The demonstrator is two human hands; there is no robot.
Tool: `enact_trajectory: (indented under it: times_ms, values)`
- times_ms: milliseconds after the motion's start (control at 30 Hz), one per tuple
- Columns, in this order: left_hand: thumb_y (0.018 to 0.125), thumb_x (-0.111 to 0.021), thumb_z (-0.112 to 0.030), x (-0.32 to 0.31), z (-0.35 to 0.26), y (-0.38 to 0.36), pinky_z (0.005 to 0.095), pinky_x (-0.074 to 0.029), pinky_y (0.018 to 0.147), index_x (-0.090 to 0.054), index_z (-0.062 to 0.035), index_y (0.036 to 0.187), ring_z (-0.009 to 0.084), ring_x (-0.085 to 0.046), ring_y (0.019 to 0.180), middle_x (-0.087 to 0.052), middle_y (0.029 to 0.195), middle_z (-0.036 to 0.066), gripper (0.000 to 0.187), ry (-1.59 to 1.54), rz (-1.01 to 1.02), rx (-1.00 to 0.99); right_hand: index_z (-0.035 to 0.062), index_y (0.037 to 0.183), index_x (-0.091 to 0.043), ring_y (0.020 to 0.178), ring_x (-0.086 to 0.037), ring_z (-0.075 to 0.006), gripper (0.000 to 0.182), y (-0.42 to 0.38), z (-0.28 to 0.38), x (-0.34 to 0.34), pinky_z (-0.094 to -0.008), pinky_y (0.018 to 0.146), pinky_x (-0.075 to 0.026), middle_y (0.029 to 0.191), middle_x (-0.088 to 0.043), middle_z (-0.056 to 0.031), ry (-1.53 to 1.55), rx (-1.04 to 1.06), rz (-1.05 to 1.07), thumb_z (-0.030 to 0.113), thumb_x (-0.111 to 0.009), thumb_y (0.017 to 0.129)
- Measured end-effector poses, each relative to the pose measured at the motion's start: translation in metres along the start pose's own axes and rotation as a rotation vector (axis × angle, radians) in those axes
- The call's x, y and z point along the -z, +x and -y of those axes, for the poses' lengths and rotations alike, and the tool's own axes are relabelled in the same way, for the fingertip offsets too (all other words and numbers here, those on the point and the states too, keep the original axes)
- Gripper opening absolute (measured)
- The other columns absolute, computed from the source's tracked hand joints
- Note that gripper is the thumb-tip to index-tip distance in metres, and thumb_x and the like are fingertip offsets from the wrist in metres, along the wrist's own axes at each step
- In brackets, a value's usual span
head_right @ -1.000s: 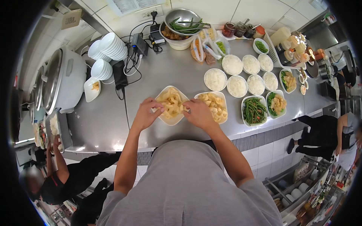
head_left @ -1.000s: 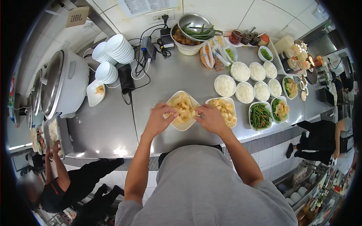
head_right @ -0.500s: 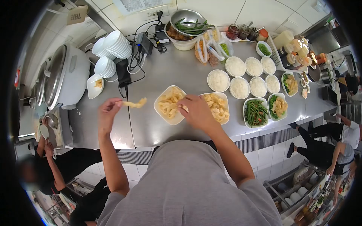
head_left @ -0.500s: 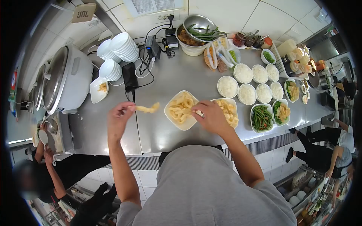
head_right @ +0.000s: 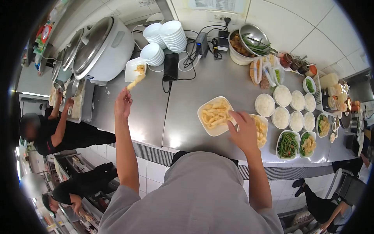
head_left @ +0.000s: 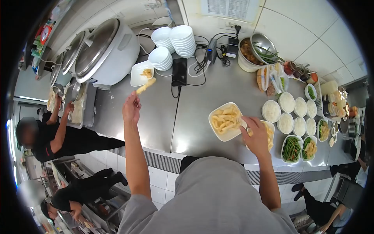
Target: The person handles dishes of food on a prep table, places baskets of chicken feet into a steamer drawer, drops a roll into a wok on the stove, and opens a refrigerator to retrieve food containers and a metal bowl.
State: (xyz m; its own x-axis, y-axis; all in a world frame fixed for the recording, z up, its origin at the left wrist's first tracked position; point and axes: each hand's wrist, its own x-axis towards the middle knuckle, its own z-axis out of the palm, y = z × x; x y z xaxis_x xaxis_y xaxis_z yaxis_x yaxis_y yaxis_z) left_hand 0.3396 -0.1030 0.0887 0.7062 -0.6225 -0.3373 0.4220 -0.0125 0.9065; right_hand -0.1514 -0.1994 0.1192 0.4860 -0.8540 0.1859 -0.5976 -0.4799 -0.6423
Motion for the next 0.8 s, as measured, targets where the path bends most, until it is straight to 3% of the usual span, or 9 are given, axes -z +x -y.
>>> enact_trajectory:
  times_ms: [267, 367, 433, 500, 633, 700, 733, 767, 800]
  values:
    - [0.096, -0.064, -0.028, 0.023, 0.010, 0.134, 0.0247, -0.036, 0.058, -0.067, -0.0088, 0.101, 0.0049, -0.052, 0.069, -0.062, 0.083, -0.004, 0.020, 0.005, -0.125, 0.064, 0.0068, 0.112, -0.070, 0.095, -0.062, -0.0332, 0.030, -0.045, 0.009, 0.013, -0.0411, 0.087, -0.048, 0.103, -0.066, -0.0128, -0.045, -0.145, -0.053, 0.011, -0.073, 0.082]
    - [0.093, -0.069, -0.031, 0.013, 0.012, 0.123, 0.0273, -0.041, 0.061, -0.069, -0.0071, 0.094, 0.0089, -0.054, 0.068, -0.066, 0.083, 0.000, 0.024, 0.403, -0.265, 0.103, 0.0070, 0.113, -0.070, 0.093, -0.061, -0.0315, 0.031, -0.064, 0.010, 0.016, -0.0405, 0.085, -0.048, 0.103, -0.066, -0.0118, -0.098, -0.184, -0.098, 0.008, -0.073, 0.082]
    - [0.089, -0.074, -0.029, 0.031, 0.029, 0.117, 0.0297, -0.046, 0.067, -0.069, -0.0040, 0.089, 0.0134, -0.056, 0.071, -0.067, 0.084, 0.004, 0.026, 0.684, -0.363, -0.320, 0.0065, 0.112, -0.070, 0.087, -0.062, -0.0261, 0.031, -0.076, 0.011, 0.018, -0.0382, 0.081, -0.049, 0.100, -0.067, -0.0096, -0.078, -0.272, -0.158, 0.003, -0.073, 0.082]
    - [0.085, -0.077, -0.022, 0.044, 0.036, 0.091, 0.0308, -0.048, 0.073, -0.067, -0.0015, 0.089, 0.0156, -0.056, 0.074, -0.066, 0.082, 0.005, 0.023, 0.751, -0.299, -0.465, 0.0064, 0.112, -0.070, 0.085, -0.062, -0.0249, 0.031, -0.094, 0.003, 0.018, -0.0371, 0.080, -0.049, 0.098, -0.067, -0.0089, -0.096, -0.313, -0.221, 0.002, -0.073, 0.082]
    - [0.083, -0.067, -0.005, 0.064, 0.050, 0.003, 0.0267, -0.044, 0.063, -0.059, -0.0035, 0.089, 0.0107, -0.049, 0.068, -0.054, 0.075, 0.000, 0.011, 0.930, 0.081, -0.477, 0.0061, 0.110, -0.070, 0.078, -0.062, -0.0218, 0.027, -0.132, -0.016, 0.048, -0.0351, 0.074, -0.048, 0.088, -0.067, -0.0061, -0.244, -0.403, -0.358, 0.004, -0.073, 0.083]
    - [0.083, -0.058, 0.001, 0.045, 0.038, -0.064, 0.0250, -0.038, 0.056, -0.060, -0.0012, 0.090, 0.0094, -0.043, 0.060, -0.047, 0.067, -0.001, 0.007, 1.073, 0.297, -0.194, 0.0063, 0.110, -0.070, 0.076, -0.062, -0.0218, 0.025, -0.151, -0.031, 0.063, -0.0355, 0.073, -0.048, 0.087, -0.067, -0.0063, -0.275, -0.486, -0.345, 0.006, -0.072, 0.084]
    - [0.083, -0.065, 0.000, 0.038, 0.022, -0.095, 0.0266, -0.047, 0.065, -0.064, -0.0008, 0.101, 0.0128, -0.055, 0.071, -0.059, 0.080, 0.004, 0.018, 1.312, 0.467, 0.057, 0.0064, 0.110, -0.070, 0.075, -0.062, -0.0218, 0.025, -0.154, -0.038, 0.069, -0.0357, 0.073, -0.048, 0.087, -0.067, -0.0066, -0.269, -0.523, -0.346, 0.007, -0.072, 0.085]
    - [0.080, -0.074, -0.004, 0.079, 0.040, -0.122, 0.0309, -0.052, 0.085, -0.066, -0.0042, 0.114, 0.0185, -0.063, 0.101, -0.067, 0.110, 0.007, 0.035, 1.267, 1.155, 0.106, 0.0058, 0.109, -0.069, 0.075, -0.062, -0.0222, 0.023, -0.153, -0.047, 0.078, -0.0359, 0.073, -0.049, 0.087, -0.067, -0.0068, -0.246, -0.527, -0.336, 0.008, -0.071, 0.086]
    - [0.075, -0.083, -0.013, 0.083, 0.042, -0.144, 0.0366, -0.049, 0.101, -0.065, -0.0082, 0.123, 0.0236, -0.053, 0.129, -0.060, 0.136, 0.007, 0.051, 1.339, 1.235, 0.338, 0.0052, 0.108, -0.069, 0.076, -0.062, -0.0238, 0.022, -0.148, -0.052, 0.080, -0.0366, 0.073, -0.049, 0.087, -0.066, -0.0082, -0.224, -0.513, -0.334, 0.008, -0.070, 0.086]
